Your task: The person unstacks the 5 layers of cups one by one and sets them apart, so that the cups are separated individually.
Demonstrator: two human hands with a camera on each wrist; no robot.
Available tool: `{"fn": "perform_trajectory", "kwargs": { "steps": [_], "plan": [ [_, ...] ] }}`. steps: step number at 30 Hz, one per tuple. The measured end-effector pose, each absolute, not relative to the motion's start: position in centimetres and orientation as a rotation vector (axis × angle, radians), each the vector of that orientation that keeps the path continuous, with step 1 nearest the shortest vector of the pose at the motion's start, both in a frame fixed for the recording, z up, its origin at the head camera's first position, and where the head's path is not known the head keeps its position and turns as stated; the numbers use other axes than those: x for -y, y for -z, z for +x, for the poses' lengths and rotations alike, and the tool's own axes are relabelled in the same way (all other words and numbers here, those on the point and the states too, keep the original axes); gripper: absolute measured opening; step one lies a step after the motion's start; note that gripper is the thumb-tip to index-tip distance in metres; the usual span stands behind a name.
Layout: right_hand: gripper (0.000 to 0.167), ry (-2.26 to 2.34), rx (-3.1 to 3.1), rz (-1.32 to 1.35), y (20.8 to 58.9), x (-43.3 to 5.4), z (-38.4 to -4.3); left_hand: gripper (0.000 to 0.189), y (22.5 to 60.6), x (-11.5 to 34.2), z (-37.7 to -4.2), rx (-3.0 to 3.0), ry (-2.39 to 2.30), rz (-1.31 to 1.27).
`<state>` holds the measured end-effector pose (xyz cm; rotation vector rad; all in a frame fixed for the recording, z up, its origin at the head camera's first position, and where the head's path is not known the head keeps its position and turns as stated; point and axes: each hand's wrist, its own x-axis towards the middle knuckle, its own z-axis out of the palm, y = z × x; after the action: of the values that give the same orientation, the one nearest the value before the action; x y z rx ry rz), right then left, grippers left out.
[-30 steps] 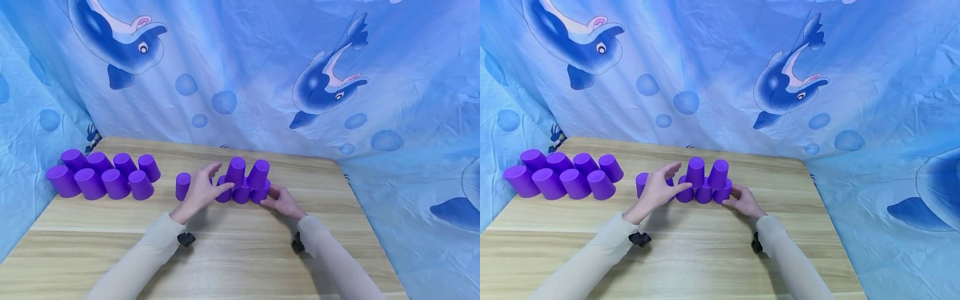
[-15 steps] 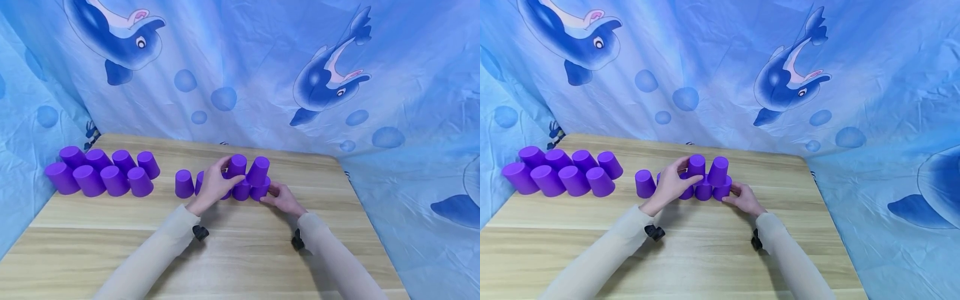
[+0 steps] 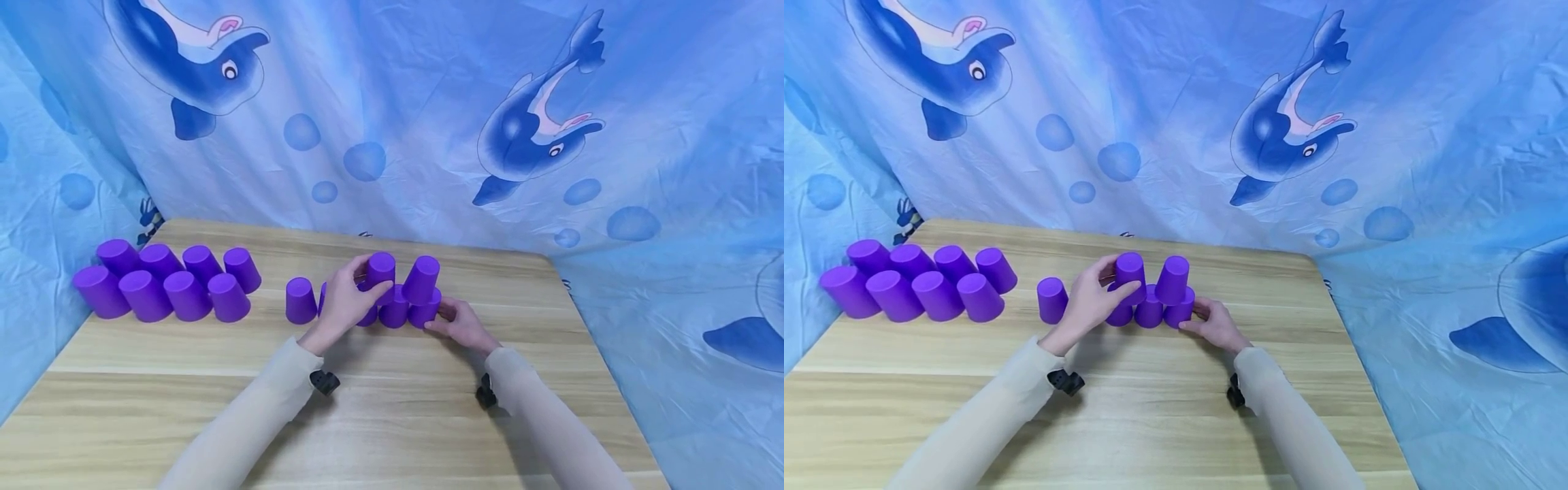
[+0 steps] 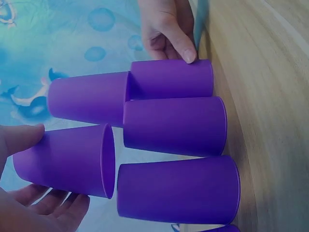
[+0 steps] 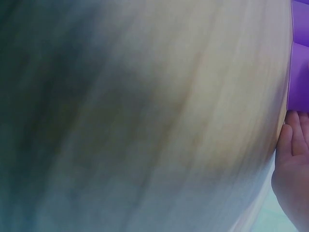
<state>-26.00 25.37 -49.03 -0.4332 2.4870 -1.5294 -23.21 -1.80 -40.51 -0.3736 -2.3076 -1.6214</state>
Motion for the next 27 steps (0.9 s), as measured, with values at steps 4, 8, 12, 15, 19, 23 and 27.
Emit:
{"fn": "perform_trajectory", "kwargs": {
  "steps": [4,8,12,15,19,23,27],
  "plan": [
    [0.052,1.547,-2.47,-0.461,48.9,-25.4,-25.9,0.053,40.4,2.6,-22.6,2.269,1.688,-0.372],
    [0.05,1.562,-2.433,-0.472,47.9,-25.0,-25.5,0.053,40.5,4.2,-21.9,2.246,1.622,-0.363],
    [0.05,1.561,-2.437,-0.477,48.2,-25.2,-25.7,0.054,40.7,6.4,-21.6,2.219,1.537,-0.306],
    [0.05,1.562,-2.452,-0.481,48.8,-25.5,-26.0,0.053,40.5,8.0,-21.4,2.194,1.547,-0.271],
    [0.05,1.559,-2.456,-0.479,48.8,-25.6,-26.0,0.053,40.5,9.5,-21.0,2.193,1.518,-0.212],
    [0.051,1.554,-2.462,-0.479,49.0,-25.7,-26.0,0.056,40.5,10.5,-20.5,2.213,1.501,-0.166],
    [0.05,1.564,-2.443,-0.489,49.0,-25.6,-26.0,0.057,40.5,11.3,-20.0,2.215,1.493,-0.141]
  ]
}}
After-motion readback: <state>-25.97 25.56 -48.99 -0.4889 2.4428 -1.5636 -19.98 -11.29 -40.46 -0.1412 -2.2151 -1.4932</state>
